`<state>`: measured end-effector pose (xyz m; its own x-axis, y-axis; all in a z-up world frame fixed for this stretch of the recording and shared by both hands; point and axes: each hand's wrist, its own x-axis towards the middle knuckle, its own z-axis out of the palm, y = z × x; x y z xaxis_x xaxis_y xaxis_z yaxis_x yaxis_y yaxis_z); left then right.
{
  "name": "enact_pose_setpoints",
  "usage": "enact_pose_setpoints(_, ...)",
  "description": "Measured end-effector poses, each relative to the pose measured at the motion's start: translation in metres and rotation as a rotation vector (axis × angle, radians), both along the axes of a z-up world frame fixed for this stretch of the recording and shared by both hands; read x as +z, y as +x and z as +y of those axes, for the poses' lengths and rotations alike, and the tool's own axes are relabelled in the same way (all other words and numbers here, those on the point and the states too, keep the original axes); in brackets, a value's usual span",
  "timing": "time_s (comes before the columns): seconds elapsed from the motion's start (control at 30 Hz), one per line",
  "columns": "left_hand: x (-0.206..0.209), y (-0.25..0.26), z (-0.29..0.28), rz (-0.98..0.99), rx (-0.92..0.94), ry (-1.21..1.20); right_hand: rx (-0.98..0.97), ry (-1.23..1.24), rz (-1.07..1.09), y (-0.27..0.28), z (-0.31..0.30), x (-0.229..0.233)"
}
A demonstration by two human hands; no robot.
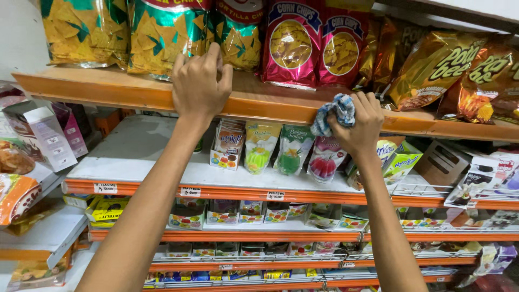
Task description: The person wipes down grocery store shelves with a cloth, moving various packaged goods aside to reach the shelf surface.
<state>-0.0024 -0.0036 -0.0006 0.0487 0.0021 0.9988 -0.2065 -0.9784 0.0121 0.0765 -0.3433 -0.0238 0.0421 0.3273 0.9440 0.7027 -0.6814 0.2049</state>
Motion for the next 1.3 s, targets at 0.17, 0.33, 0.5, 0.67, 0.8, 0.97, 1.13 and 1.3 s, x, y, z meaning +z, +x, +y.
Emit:
enact_pose_setpoints(0.17,-0.002,0.001,0.002,-0.001,0.02,0.021,-0.019,0.041,-0.039,0.004,-0.003,-0.006)
enact_pose_setpoints(0.33,-0.003,0.002,0.002,-0.033,0.003,0.019,-0.025,0.068,-0.104,0.005,0.001,-0.011)
enact_pose_setpoints(0.5,-0.002,0.001,0.004,-0.06,-0.026,0.065,-0.048,0.092,-0.116,0.009,0.003,-0.016)
enact_pose_setpoints(0.67,-0.001,0.002,0.003,-0.031,0.007,0.049,-0.03,0.1,-0.187,0.015,0.003,-0.017)
enact_pose_setpoints(0.8,-0.001,0.003,0.005,-0.026,0.006,0.051,-0.034,0.123,-0.167,0.026,0.005,-0.016)
enact_pose_setpoints(0.97,-0.002,0.001,0.004,-0.064,-0.003,0.073,0.0,0.151,-0.2,0.031,0.007,-0.017)
enact_pose_setpoints(1.13,-0.002,0.001,0.001,-0.027,0.014,0.055,0.024,0.163,-0.202,0.032,0.008,-0.017)
enact_pose_setpoints(1.3,-0.002,0.0,0.002,-0.045,0.001,0.067,0.037,0.169,-0.226,0.033,0.009,-0.018)
